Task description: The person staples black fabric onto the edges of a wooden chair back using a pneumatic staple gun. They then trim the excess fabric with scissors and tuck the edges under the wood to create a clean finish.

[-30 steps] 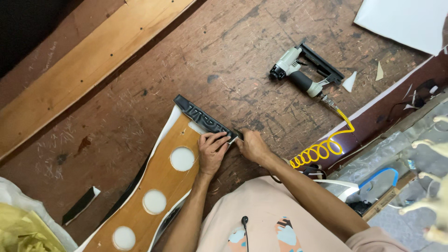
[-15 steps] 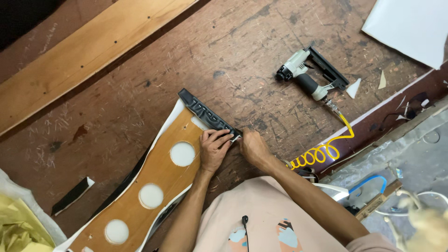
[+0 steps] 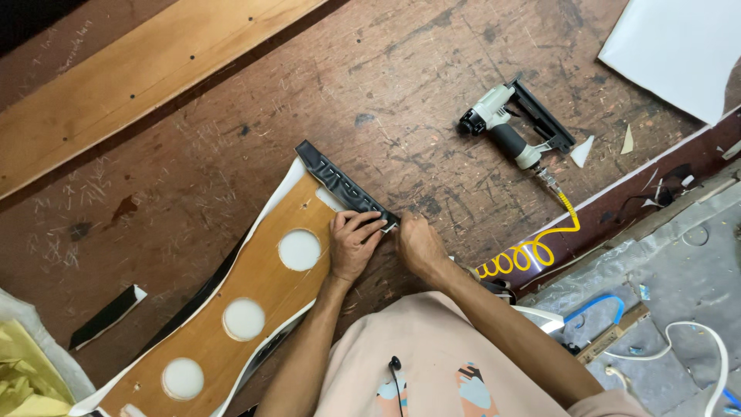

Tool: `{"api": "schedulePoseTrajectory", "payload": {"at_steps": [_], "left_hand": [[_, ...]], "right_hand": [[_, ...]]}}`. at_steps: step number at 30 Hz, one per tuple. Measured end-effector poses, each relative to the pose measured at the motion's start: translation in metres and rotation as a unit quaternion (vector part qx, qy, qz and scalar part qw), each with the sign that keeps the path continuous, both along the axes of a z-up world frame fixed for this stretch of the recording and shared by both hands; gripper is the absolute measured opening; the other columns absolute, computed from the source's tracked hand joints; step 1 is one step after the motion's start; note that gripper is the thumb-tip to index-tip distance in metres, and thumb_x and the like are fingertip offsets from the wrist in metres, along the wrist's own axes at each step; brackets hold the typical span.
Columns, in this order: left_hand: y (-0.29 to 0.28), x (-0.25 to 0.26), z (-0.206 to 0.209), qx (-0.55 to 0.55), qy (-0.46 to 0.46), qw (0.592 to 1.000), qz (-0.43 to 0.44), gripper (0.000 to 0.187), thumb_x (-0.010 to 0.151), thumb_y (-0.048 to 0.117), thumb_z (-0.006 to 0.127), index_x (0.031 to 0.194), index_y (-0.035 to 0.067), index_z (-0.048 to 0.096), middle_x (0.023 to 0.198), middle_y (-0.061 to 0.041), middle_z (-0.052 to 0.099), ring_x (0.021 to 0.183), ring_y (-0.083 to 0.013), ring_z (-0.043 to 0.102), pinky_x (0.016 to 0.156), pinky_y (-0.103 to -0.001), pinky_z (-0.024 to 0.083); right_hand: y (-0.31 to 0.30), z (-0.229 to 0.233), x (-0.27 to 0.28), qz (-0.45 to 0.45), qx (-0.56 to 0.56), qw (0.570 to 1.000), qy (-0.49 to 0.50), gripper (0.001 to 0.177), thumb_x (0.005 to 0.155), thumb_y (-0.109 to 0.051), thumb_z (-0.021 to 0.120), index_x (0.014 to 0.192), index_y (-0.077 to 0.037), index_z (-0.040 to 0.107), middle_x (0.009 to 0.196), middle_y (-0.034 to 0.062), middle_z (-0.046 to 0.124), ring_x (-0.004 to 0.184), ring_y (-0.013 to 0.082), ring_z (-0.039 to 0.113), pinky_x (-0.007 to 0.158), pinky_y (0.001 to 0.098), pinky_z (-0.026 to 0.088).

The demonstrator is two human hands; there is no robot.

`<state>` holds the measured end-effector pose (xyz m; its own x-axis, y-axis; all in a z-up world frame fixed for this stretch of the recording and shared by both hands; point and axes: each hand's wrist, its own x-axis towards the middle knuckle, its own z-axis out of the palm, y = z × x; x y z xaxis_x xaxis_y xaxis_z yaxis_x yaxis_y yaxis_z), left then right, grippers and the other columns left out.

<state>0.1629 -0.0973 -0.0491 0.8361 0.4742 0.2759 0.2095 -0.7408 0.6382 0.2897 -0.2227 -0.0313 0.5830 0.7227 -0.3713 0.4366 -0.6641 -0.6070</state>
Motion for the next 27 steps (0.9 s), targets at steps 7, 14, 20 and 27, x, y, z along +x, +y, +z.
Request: {"api": "schedulePoseTrajectory", "payload": {"at_steps": [7,14,20,27], "left_hand": [[0.001,-0.001,0.0,-0.01,0.014,1.0,-0.001,0.02,0.082,0.019,0.082,0.102,0.017,0.082,0.115,0.008,0.075,0.105,-0.0193,0.058,0.092,-0.035,0.041],[0.0,-0.001,0.002,-0.016,-0.003,1.0,0.001,0.02,0.083,0.018,0.081,0.103,0.016,0.082,0.115,0.007,0.075,0.106,-0.0186,0.058,0.094,-0.034,0.042],[0.001,-0.001,0.003,-0.024,-0.02,1.0,-0.002,0.02,0.083,0.017,0.081,0.103,0.015,0.082,0.111,0.007,0.078,0.103,-0.017,0.06,0.093,-0.034,0.042],[0.002,-0.002,0.006,-0.033,-0.032,0.999,-0.006,0.021,0.084,0.016,0.081,0.105,0.014,0.082,0.11,0.006,0.078,0.101,-0.0166,0.061,0.093,-0.033,0.042]], "right_hand": [[0.01,0.002,0.001,0.031,-0.062,0.998,-0.001,0.022,0.093,-0.012,0.057,0.103,0.008,0.057,0.084,0.0353,0.069,0.082,0.0501,0.072,0.071,0.056,0.059],[0.011,0.0,-0.001,0.032,-0.08,0.996,-0.004,0.024,0.091,-0.012,0.056,0.104,0.008,0.056,0.087,0.0353,0.069,0.085,0.0511,0.071,0.075,0.0568,0.058],[0.01,-0.007,-0.003,0.025,-0.036,0.999,-0.015,0.023,0.093,-0.011,0.054,0.103,0.009,0.056,0.087,0.0366,0.069,0.085,0.0529,0.07,0.076,0.0577,0.057],[0.012,-0.005,-0.003,0.018,-0.057,0.998,0.014,0.024,0.092,-0.01,0.053,0.104,0.01,0.057,0.088,0.0383,0.068,0.085,0.0534,0.07,0.076,0.0576,0.057]]}}
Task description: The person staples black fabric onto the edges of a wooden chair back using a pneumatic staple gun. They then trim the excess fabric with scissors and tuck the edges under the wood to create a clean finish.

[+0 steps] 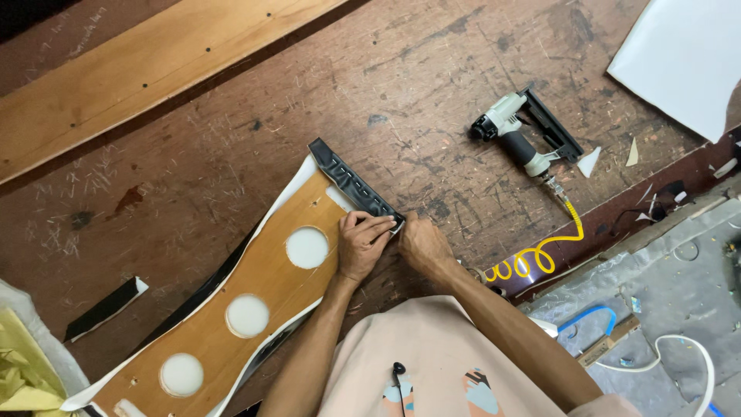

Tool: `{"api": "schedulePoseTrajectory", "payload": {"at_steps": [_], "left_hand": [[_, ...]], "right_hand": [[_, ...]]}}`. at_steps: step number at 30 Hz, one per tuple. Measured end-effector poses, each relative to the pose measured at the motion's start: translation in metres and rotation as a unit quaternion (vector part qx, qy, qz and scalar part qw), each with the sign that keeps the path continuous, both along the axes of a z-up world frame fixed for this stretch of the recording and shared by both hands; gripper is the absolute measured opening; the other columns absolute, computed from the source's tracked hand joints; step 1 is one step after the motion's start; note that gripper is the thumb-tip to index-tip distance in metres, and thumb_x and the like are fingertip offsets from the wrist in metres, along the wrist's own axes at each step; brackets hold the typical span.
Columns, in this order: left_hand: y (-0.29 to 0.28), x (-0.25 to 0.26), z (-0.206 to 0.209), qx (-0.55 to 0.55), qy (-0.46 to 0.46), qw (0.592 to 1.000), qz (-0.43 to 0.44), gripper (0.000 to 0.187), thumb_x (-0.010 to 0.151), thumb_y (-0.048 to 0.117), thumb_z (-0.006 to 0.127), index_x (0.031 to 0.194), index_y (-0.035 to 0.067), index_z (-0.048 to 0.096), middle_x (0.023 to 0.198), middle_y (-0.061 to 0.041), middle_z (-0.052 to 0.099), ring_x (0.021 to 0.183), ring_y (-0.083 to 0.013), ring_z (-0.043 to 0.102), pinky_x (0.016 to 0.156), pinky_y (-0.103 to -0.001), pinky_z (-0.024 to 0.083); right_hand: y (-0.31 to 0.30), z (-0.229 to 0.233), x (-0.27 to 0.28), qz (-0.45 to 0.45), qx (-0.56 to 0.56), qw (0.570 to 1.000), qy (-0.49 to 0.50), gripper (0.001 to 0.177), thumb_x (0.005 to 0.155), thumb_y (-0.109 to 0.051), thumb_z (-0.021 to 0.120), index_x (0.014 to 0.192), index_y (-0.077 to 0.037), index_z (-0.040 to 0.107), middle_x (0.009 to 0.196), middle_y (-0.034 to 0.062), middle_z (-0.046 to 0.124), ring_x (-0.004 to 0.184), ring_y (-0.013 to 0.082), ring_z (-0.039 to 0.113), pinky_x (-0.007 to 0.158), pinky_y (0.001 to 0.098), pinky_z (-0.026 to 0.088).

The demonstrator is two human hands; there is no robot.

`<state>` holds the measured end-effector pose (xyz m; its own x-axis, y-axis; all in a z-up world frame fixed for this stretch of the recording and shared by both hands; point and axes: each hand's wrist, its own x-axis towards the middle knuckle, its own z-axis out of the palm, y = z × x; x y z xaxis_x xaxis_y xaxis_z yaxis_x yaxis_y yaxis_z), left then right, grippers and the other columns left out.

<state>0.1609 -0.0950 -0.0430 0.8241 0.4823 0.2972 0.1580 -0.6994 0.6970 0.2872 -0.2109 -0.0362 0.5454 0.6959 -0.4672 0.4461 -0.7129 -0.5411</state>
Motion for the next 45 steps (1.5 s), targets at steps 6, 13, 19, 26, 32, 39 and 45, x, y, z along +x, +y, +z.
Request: {"api": "schedulePoseTrajectory", "payload": {"at_steps": [6,13,19,26,32,39,45], "left_hand": [[-0.001,0.0,-0.003,-0.005,-0.006,1.0,0.009,0.021,0.084,0.016,0.08,0.104,0.013,0.081,0.111,0.005,0.078,0.1,-0.0172,0.061,0.093,-0.033,0.042],[-0.008,0.008,-0.012,0.117,0.047,0.991,0.033,0.024,0.087,0.016,0.08,0.11,0.008,0.077,0.1,-0.003,0.075,0.095,-0.0201,0.064,0.083,-0.038,0.047],[-0.028,0.016,-0.021,0.139,0.11,0.983,0.053,0.029,0.084,0.019,0.079,0.109,0.005,0.077,0.097,-0.01,0.073,0.09,-0.0239,0.067,0.075,-0.037,0.058],[-0.031,0.007,-0.011,-0.098,0.018,0.98,0.175,0.018,0.087,0.009,0.077,0.105,0.008,0.079,0.093,-0.009,0.074,0.08,-0.0245,0.072,0.071,-0.035,0.056],[-0.032,0.007,-0.008,-0.115,-0.024,0.981,0.154,0.019,0.087,0.005,0.077,0.106,0.008,0.078,0.093,-0.007,0.072,0.081,-0.0229,0.072,0.071,-0.035,0.056],[-0.031,0.005,-0.012,-0.087,0.005,0.987,0.136,0.021,0.086,0.007,0.079,0.106,0.01,0.078,0.091,-0.005,0.071,0.08,-0.0207,0.07,0.068,-0.034,0.057],[-0.026,0.006,-0.012,-0.17,0.016,0.97,0.174,0.019,0.088,0.008,0.076,0.107,0.009,0.078,0.09,-0.007,0.074,0.076,-0.0193,0.072,0.066,-0.033,0.056]], "right_hand": [[0.001,0.005,-0.001,-0.019,0.017,1.0,-0.009,0.027,0.097,-0.017,0.051,0.105,0.007,0.059,0.088,0.0381,0.067,0.085,0.0554,0.068,0.077,0.0602,0.056],[-0.01,-0.003,0.007,-0.012,0.036,0.999,0.012,0.034,0.104,-0.031,0.05,0.108,0.001,0.059,0.084,0.034,0.069,0.082,0.0535,0.067,0.076,0.0606,0.052],[-0.009,-0.008,0.034,0.045,0.078,0.996,-0.007,0.027,0.096,-0.027,0.059,0.103,-0.004,0.07,0.089,0.0271,0.072,0.083,0.0483,0.07,0.076,0.057,0.054],[0.003,0.014,0.066,0.15,0.031,0.987,0.04,0.027,0.096,-0.03,0.066,0.102,-0.005,0.073,0.082,0.0246,0.072,0.076,0.0423,0.071,0.071,0.0524,0.056],[0.023,-0.008,0.094,0.296,0.003,0.954,0.038,0.03,0.099,-0.037,0.061,0.099,-0.008,0.071,0.068,0.0145,0.071,0.053,0.0273,0.067,0.053,0.0439,0.055],[0.039,-0.03,0.121,0.47,0.078,0.878,-0.039,0.033,0.099,-0.037,0.061,0.104,-0.005,0.067,0.056,0.0109,0.065,0.041,0.0227,0.055,0.041,0.0393,0.047],[0.059,-0.022,0.134,0.475,0.082,0.865,0.135,0.03,0.096,-0.035,0.062,0.103,-0.008,0.071,0.07,0.0089,0.071,0.045,0.0183,0.062,0.047,0.0357,0.05]]}}
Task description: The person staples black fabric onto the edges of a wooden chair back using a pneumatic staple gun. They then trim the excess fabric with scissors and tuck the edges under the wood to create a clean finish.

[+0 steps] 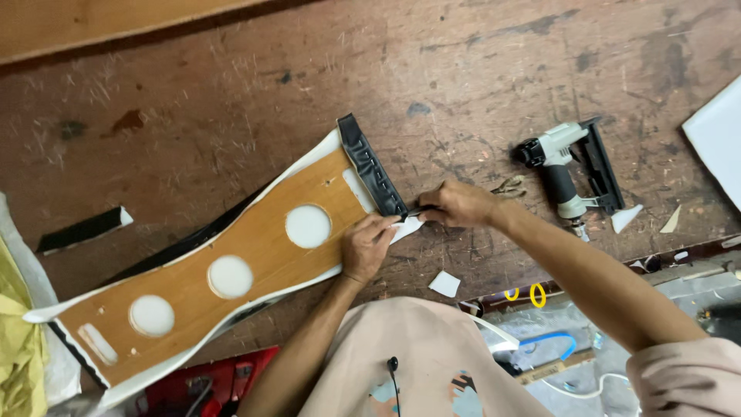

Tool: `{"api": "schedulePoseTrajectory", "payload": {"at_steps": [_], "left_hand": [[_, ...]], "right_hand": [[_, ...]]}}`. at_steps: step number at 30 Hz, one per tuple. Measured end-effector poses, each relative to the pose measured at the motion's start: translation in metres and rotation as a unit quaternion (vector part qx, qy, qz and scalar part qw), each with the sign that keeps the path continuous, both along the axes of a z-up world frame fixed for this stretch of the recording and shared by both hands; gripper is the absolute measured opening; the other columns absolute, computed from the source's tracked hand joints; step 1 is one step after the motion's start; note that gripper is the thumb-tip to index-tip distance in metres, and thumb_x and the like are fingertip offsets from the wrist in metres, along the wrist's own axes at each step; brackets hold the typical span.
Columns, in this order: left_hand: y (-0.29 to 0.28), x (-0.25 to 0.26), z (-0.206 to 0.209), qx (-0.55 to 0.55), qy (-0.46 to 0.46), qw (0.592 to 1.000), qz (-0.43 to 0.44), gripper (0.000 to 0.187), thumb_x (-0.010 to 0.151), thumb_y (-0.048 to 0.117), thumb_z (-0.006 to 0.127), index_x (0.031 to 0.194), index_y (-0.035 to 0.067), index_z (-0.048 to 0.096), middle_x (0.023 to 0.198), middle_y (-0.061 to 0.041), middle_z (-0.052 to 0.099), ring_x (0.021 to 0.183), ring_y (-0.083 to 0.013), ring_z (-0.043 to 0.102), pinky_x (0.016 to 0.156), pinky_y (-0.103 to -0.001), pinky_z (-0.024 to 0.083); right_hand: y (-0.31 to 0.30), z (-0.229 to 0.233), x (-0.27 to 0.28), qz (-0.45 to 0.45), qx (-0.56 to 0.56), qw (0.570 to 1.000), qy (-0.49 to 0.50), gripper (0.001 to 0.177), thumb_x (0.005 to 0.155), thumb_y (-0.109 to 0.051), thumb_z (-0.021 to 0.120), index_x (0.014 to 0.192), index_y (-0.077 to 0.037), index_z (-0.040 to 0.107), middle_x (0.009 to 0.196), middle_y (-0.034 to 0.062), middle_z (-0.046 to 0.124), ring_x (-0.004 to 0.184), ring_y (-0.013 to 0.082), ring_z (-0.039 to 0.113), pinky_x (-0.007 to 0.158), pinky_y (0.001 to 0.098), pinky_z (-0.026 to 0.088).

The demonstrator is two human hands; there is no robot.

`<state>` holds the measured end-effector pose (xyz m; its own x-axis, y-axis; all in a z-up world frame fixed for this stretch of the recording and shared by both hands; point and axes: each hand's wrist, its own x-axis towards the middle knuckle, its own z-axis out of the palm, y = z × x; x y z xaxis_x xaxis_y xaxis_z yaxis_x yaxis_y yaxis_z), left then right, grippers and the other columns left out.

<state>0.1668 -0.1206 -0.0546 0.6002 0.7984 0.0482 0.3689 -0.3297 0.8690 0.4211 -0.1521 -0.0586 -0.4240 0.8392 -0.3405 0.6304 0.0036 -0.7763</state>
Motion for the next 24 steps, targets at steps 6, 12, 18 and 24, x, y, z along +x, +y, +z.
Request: {"api": "schedulePoseTrajectory", "payload": {"at_steps": [6,12,18,24], "left_hand": [[0.008,0.003,-0.001,-0.042,-0.017,0.998,0.031,0.019,0.088,0.006,0.077,0.106,0.008,0.079,0.089,-0.008,0.073,0.077,-0.0196,0.071,0.067,-0.032,0.055],[0.006,0.004,0.004,-0.091,-0.016,0.995,0.033,0.018,0.088,0.005,0.077,0.106,0.007,0.078,0.09,-0.008,0.073,0.076,-0.017,0.07,0.066,-0.029,0.054],[0.008,0.005,0.008,-0.078,-0.029,0.996,0.018,0.021,0.086,0.002,0.077,0.107,0.006,0.079,0.09,-0.008,0.073,0.079,-0.0168,0.07,0.069,-0.029,0.055],[0.004,0.002,0.006,-0.109,-0.036,0.993,0.022,0.021,0.088,0.001,0.076,0.107,0.006,0.079,0.09,-0.007,0.074,0.077,-0.0143,0.069,0.067,-0.028,0.055]], "right_hand": [[0.01,0.018,0.007,-0.029,-0.094,0.992,0.083,0.03,0.089,-0.033,0.07,0.093,-0.004,0.073,0.068,0.0075,0.075,0.06,0.0181,0.074,0.059,0.0388,0.058],[0.008,0.02,0.0,-0.042,-0.156,0.987,-0.009,0.03,0.093,-0.034,0.071,0.086,-0.005,0.071,0.065,0.0051,0.073,0.058,0.0177,0.071,0.057,0.0378,0.054],[-0.001,0.023,0.002,-0.109,-0.174,0.972,0.113,0.03,0.091,-0.029,0.074,0.079,-0.002,0.069,0.06,0.0056,0.069,0.048,0.0146,0.066,0.045,0.0337,0.051],[-0.011,0.021,-0.001,-0.157,-0.204,0.963,0.078,0.027,0.087,-0.029,0.076,0.079,-0.004,0.071,0.062,0.0035,0.073,0.044,0.0141,0.062,0.044,0.0326,0.049]]}}
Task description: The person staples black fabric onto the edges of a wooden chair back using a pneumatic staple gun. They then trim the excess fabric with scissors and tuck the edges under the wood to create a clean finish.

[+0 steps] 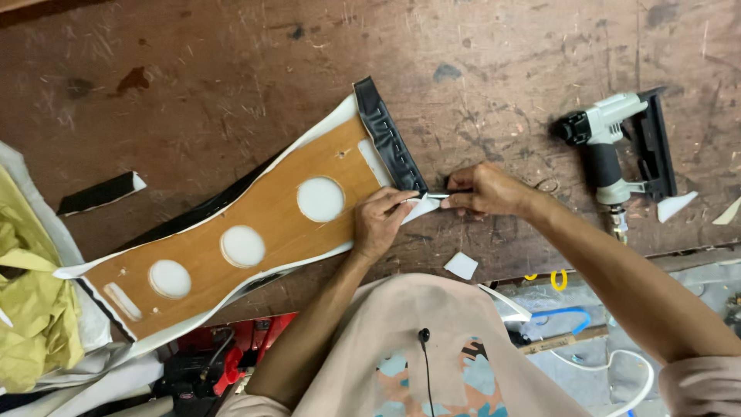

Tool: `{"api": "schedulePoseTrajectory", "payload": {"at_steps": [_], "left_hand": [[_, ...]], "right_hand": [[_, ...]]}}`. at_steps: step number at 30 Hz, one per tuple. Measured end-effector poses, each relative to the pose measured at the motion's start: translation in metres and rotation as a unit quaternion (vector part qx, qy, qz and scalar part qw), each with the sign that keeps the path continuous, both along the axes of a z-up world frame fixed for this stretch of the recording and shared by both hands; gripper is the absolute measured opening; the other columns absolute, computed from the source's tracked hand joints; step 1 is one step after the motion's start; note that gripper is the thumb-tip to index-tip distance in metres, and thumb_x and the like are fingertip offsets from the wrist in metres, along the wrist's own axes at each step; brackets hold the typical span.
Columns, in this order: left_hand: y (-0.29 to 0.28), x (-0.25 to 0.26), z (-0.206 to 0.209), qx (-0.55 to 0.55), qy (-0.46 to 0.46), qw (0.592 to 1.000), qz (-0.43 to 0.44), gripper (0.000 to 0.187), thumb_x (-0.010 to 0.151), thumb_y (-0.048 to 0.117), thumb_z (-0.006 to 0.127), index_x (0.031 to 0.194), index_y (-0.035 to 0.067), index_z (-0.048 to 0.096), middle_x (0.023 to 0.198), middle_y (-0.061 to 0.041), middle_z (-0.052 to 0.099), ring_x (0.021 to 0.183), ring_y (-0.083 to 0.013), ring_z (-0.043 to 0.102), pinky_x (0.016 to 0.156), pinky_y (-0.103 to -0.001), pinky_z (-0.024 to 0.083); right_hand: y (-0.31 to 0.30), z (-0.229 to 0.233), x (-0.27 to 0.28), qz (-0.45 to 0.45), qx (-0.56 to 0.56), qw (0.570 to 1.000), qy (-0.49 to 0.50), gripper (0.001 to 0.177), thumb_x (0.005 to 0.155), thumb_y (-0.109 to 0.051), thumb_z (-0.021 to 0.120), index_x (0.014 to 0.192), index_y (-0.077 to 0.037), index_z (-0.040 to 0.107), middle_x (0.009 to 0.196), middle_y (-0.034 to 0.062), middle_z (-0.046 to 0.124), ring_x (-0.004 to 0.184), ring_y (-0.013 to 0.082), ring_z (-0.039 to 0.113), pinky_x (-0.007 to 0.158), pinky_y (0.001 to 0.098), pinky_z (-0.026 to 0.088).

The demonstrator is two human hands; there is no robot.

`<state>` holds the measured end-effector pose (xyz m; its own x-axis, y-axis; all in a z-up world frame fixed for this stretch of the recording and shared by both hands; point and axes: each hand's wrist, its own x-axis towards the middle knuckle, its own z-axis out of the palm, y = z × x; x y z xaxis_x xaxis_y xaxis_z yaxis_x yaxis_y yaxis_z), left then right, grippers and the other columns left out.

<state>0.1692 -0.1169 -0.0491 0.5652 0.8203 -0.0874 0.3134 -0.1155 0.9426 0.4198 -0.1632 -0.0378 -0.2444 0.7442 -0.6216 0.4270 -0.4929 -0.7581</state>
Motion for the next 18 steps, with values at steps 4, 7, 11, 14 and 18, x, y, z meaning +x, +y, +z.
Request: {"api": "schedulePoseTrajectory", "payload": {"at_steps": [4,7,11,14,18], "left_hand": [[0.003,0.002,0.001,0.007,0.008,1.0,-0.003,0.021,0.087,0.001,0.076,0.107,0.006,0.079,0.089,-0.006,0.074,0.076,-0.0138,0.07,0.066,-0.028,0.055],[0.003,0.002,0.003,-0.001,0.008,1.0,-0.001,0.02,0.087,0.002,0.077,0.106,0.006,0.079,0.089,-0.006,0.074,0.075,-0.0141,0.07,0.065,-0.028,0.055],[0.003,0.003,0.005,0.021,0.013,1.0,-0.006,0.02,0.087,0.001,0.077,0.107,0.007,0.079,0.09,-0.007,0.074,0.076,-0.0149,0.07,0.066,-0.028,0.055],[0.003,0.003,0.005,0.02,0.01,1.0,-0.015,0.021,0.087,0.001,0.077,0.107,0.007,0.079,0.091,-0.007,0.075,0.077,-0.0148,0.071,0.066,-0.028,0.056],[0.005,0.002,0.005,0.022,0.011,0.999,-0.025,0.022,0.086,0.0,0.078,0.107,0.007,0.079,0.092,-0.007,0.075,0.077,-0.0152,0.071,0.065,-0.029,0.056]], "right_hand": [[0.001,-0.001,0.001,-0.042,-0.019,0.999,0.022,0.029,0.087,-0.029,0.077,0.079,-0.003,0.07,0.063,0.0042,0.072,0.046,0.0129,0.063,0.043,0.0325,0.049],[0.002,0.0,-0.003,-0.031,-0.007,0.999,0.02,0.03,0.087,-0.03,0.077,0.079,-0.002,0.069,0.063,0.0038,0.073,0.047,0.0128,0.064,0.044,0.0321,0.051],[0.008,0.001,-0.007,0.003,0.021,1.0,-0.02,0.031,0.087,-0.033,0.076,0.081,-0.004,0.069,0.064,0.0036,0.073,0.048,0.0136,0.067,0.046,0.032,0.054],[0.009,0.0,-0.007,0.026,0.045,0.997,-0.052,0.032,0.087,-0.035,0.076,0.081,-0.004,0.069,0.064,0.0053,0.073,0.051,0.0159,0.069,0.048,0.0344,0.055],[0.01,-0.007,-0.012,0.079,0.074,0.987,-0.118,0.036,0.087,-0.041,0.074,0.082,-0.006,0.072,0.064,0.0086,0.074,0.058,0.0219,0.072,0.059,0.0403,0.056]]}}
